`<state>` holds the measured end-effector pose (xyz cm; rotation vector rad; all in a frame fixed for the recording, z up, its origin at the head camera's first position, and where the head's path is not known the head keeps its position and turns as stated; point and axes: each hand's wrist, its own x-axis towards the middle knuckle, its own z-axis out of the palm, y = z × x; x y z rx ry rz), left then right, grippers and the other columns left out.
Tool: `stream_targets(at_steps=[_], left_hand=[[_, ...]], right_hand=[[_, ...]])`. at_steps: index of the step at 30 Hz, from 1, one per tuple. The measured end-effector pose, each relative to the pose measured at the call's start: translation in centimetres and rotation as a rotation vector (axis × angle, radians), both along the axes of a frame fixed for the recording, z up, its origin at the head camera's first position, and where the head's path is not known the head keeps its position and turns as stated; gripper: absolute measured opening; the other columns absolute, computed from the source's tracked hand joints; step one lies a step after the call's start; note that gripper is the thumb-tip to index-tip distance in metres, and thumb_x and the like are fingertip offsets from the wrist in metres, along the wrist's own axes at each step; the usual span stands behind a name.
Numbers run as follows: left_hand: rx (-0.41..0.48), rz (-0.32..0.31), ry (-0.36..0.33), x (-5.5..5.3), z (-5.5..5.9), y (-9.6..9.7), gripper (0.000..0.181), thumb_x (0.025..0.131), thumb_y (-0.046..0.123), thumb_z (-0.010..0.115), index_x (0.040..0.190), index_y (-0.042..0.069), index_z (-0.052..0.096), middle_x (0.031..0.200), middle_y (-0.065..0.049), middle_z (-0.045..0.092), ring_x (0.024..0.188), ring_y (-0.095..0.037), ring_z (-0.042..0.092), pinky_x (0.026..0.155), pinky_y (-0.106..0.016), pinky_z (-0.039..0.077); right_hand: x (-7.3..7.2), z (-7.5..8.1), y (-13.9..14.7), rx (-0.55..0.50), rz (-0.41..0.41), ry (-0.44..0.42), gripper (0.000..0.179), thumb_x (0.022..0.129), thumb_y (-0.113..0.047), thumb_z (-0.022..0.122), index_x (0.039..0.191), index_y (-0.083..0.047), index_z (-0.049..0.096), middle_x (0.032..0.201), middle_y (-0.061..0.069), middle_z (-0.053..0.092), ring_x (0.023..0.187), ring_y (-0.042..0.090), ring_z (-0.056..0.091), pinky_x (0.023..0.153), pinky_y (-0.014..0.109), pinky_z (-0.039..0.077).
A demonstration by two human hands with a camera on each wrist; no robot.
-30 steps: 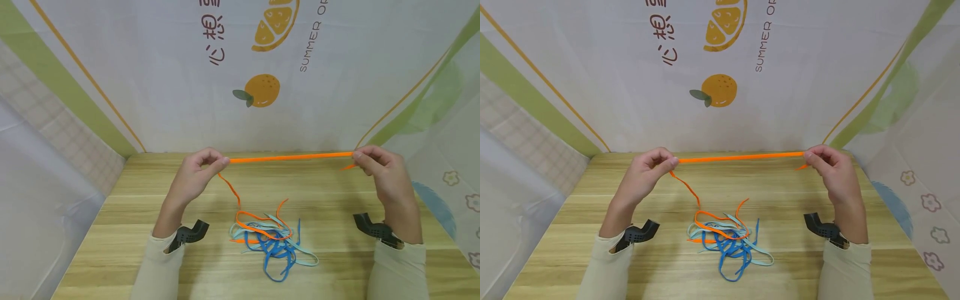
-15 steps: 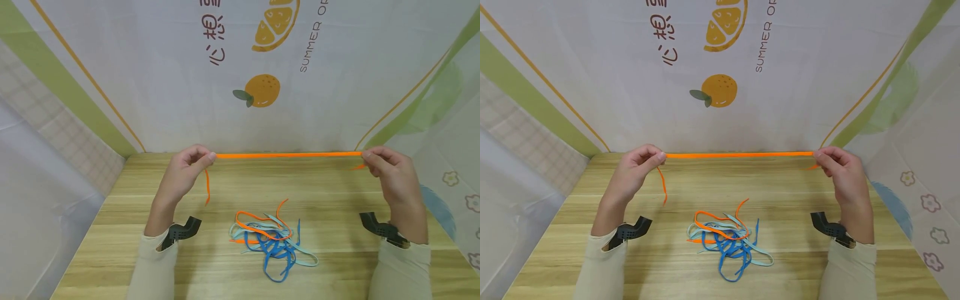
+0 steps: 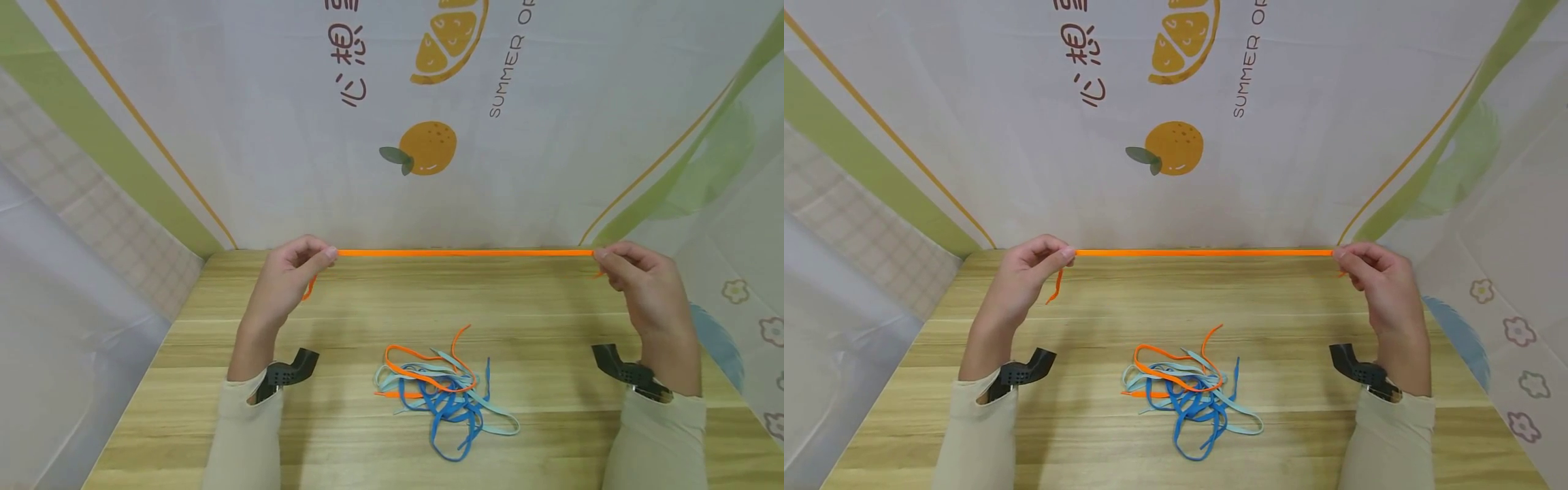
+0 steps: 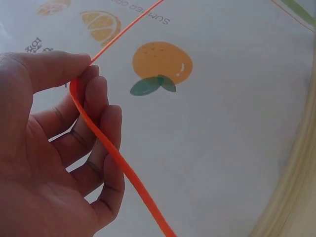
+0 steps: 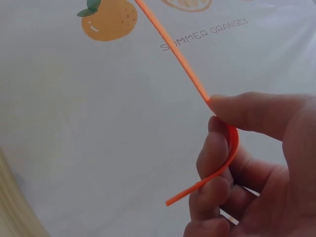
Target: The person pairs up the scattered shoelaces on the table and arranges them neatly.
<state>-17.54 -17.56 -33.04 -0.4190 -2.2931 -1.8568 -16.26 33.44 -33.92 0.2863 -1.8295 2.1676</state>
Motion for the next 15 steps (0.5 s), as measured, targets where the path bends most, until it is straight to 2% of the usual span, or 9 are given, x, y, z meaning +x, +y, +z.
stream_targets(at_steps=[8, 11, 15], left_hand=[[0.012, 0.021, -0.023, -0.5, -0.6, -0.7, 0.014, 0.107, 0.015, 0.072, 0.099, 0.004, 0.074, 0.096, -0.001, 0.07, 0.102, -0.025, 0.064, 0.094, -0.035, 0.051], [0.001, 0.026, -0.034, -0.7, -0.8, -1.0, 0.015, 0.108, 0.017, 0.073, 0.099, 0.005, 0.074, 0.098, -0.002, 0.069, 0.103, -0.023, 0.062, 0.094, -0.034, 0.05], [-0.01, 0.037, -0.052, -1.1, -1.1, -1.5, 0.015, 0.108, 0.019, 0.073, 0.1, 0.006, 0.075, 0.102, -0.006, 0.07, 0.104, -0.023, 0.062, 0.095, -0.034, 0.049]], right_hand=[[-0.2, -0.3, 0.6, -0.011, -0.051, -0.069, 0.018, 0.103, 0.009, 0.069, 0.091, 0.002, 0.079, 0.081, 0.0, 0.068, 0.074, 0.018, 0.043, 0.066, 0.032, 0.028], [-0.3, -0.5, 0.8, -0.008, -0.066, -0.088, 0.017, 0.104, 0.007, 0.07, 0.091, 0.001, 0.08, 0.081, -0.001, 0.068, 0.074, 0.018, 0.043, 0.065, 0.031, 0.028], [-0.3, -0.7, 1.1, -0.013, -0.086, -0.118, 0.016, 0.104, 0.003, 0.072, 0.091, 0.0, 0.08, 0.081, -0.002, 0.068, 0.081, 0.017, 0.047, 0.064, 0.027, 0.035]])
